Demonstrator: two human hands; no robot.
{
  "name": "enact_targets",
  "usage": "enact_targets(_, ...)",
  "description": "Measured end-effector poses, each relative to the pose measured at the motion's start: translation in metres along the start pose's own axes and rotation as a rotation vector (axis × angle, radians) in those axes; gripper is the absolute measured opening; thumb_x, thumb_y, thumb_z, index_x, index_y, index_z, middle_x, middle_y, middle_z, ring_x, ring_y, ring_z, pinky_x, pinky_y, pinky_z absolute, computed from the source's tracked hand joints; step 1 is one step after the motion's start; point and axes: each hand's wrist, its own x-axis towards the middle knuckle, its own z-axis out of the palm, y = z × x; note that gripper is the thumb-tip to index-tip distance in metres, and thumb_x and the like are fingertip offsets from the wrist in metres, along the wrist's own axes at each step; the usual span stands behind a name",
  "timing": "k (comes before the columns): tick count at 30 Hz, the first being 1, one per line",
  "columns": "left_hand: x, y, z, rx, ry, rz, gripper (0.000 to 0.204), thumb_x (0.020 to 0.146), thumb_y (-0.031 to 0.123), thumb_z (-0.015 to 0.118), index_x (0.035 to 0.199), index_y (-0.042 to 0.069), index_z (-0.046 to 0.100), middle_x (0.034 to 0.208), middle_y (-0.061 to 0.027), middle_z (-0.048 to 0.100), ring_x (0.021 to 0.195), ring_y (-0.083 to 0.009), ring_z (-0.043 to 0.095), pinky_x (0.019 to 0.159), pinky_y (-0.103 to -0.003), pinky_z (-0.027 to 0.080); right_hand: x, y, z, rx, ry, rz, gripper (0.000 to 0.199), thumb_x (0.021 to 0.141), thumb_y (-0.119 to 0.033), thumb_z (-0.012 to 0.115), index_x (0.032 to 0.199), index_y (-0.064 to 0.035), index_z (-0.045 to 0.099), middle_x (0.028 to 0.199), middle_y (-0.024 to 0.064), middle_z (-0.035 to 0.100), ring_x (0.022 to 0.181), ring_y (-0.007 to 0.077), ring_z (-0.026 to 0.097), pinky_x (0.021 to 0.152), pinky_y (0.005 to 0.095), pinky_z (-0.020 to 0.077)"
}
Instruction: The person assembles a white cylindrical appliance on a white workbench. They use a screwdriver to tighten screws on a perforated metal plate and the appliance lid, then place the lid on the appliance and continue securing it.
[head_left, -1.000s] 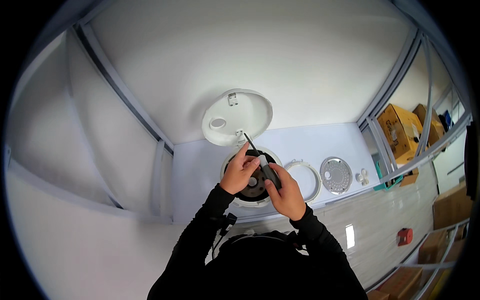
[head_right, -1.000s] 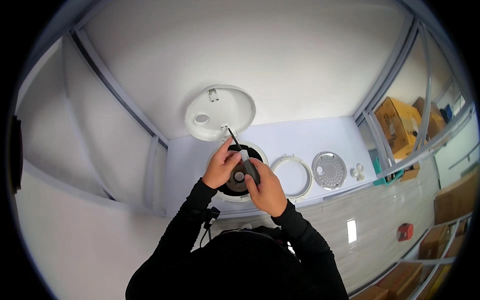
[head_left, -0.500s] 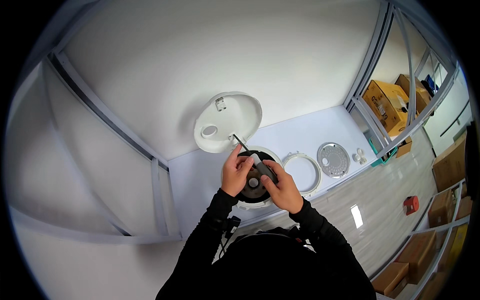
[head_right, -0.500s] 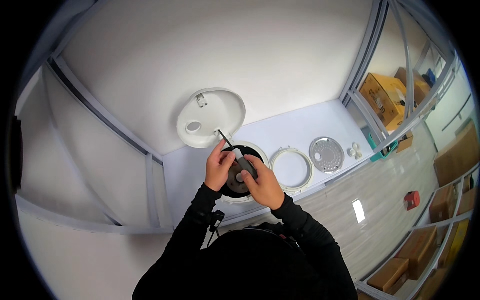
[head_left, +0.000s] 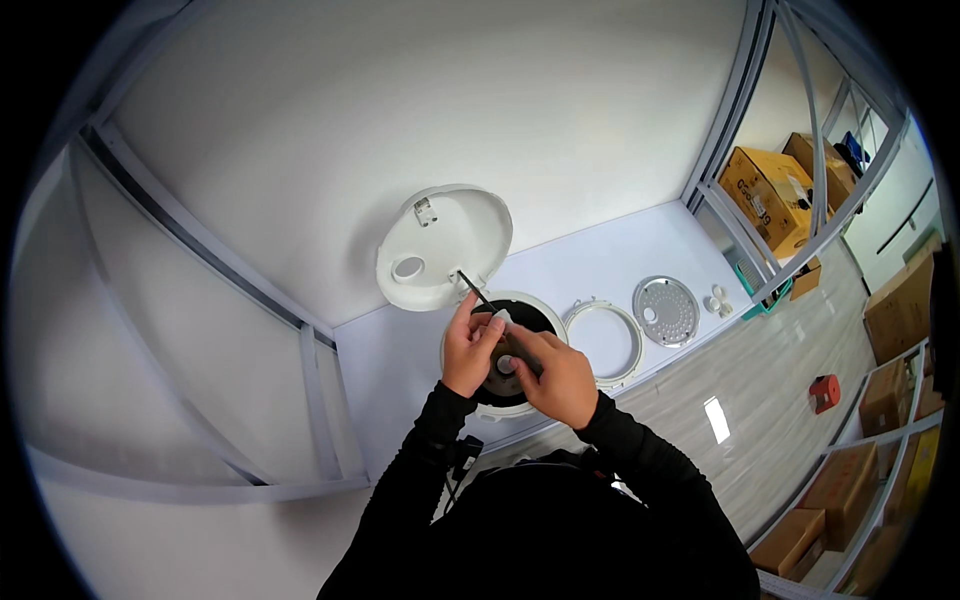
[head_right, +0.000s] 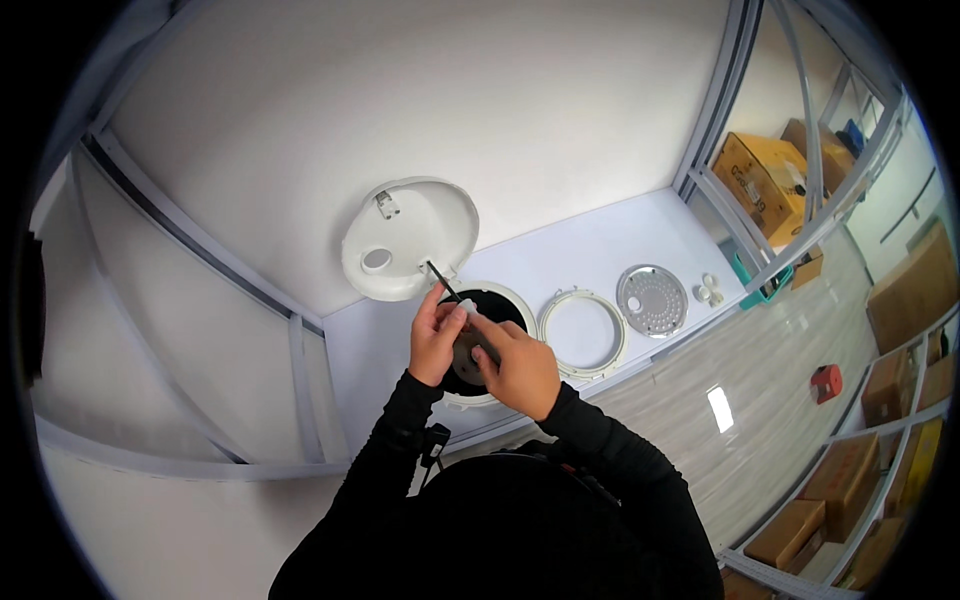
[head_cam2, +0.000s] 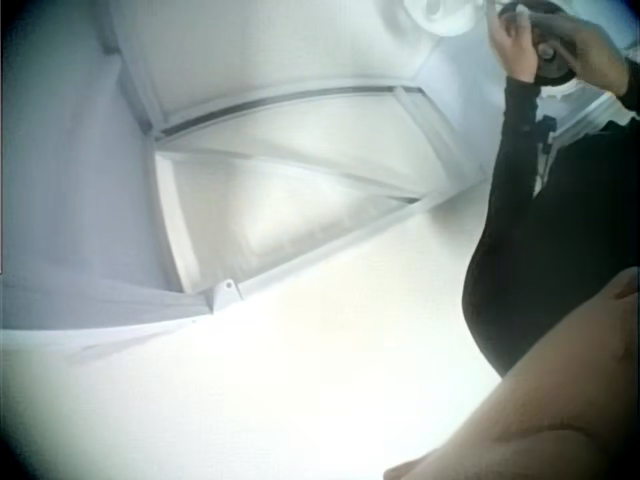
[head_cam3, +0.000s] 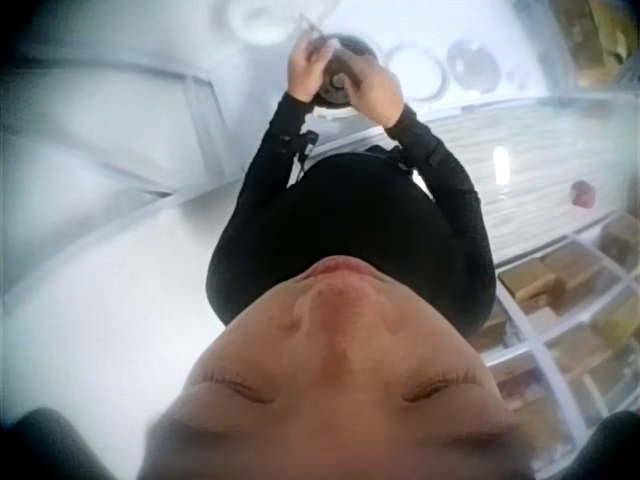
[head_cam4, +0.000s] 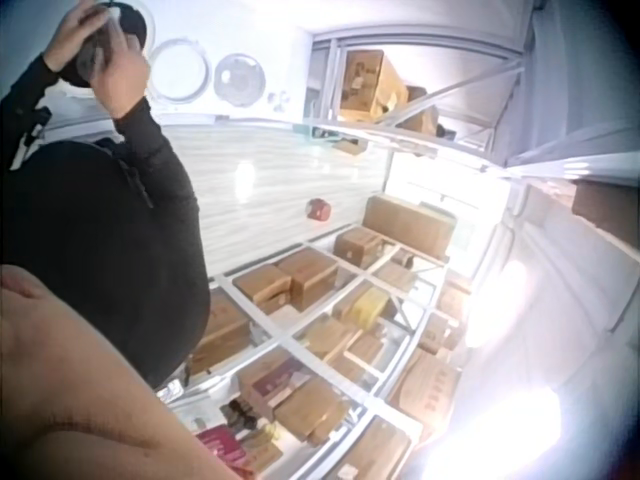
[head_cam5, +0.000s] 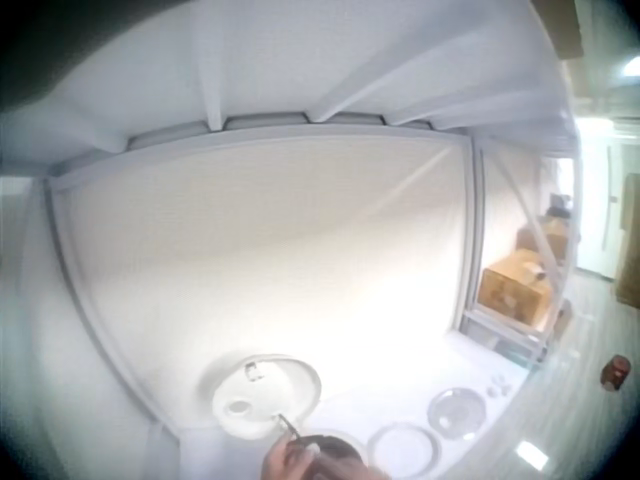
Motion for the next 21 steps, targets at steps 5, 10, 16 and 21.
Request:
enact_targets(5, -0.001, 0.000, -0.001, 0.010, -0.003, -0.029, 0.062, 0.100, 0.021, 0.070, 0.150, -0.006, 0.043, 0.100, -0.0091, 0.069, 0.085, -0.0108, 0.066, 0.075, -0.024, 0.054, 0.001, -0.012, -0.007, -0.153, 0.034, -0.046, 0.047, 0.087, -0.010, 0.076, 0.131, -0.0054, 0.062, 0.107, 0.0149, 0.067, 0.083, 0.0324, 0.070, 0.068, 0.0350, 0.0554)
enact_targets(10, 0.004, -0.002, -0.002, -0.126, -0.014, -0.132, 0.056, 0.101, 0.019, 0.068, 0.147, -0.005, 0.046, 0.104, -0.0098, 0.070, 0.090, -0.0120, 0.067, 0.080, -0.026, 0.054, -0.004, 0.011, 0.007, 0.573, 0.065, 0.136, 0.041, 0.095, -0.015, 0.070, 0.132, -0.0035, 0.058, 0.107, 0.0115, 0.065, 0.080, 0.0201, 0.067, 0.067, 0.0330, 0.0536)
enact_targets(16, -0.002, 0.016, 0.007, -0.426, -0.068, -0.224, 0.048, 0.105, 0.015, 0.059, 0.148, -0.001, 0.045, 0.119, -0.0106, 0.066, 0.113, -0.0200, 0.066, 0.093, -0.031, 0.053, 0.004, 0.008, -0.011, 0.896, -0.173, 0.648, 0.035, 0.104, -0.025, 0.060, 0.132, -0.0034, 0.057, 0.096, 0.0055, 0.066, 0.076, 0.0137, 0.064, 0.067, 0.0288, 0.0517)
enact_targets(21, 0.005, 0.001, -0.005, -0.162, -0.043, -0.232, 0.048, 0.103, 0.014, 0.063, 0.144, -0.004, 0.048, 0.117, -0.0120, 0.069, 0.106, -0.0182, 0.067, 0.092, -0.031, 0.054, 0.000, 0.002, -0.004, 0.108, 0.080, -0.020, 0.042, 0.092, -0.015, 0.072, 0.130, -0.0035, 0.059, 0.094, 0.0127, 0.067, 0.074, 0.0264, 0.065, 0.069, 0.0341, 0.0533)
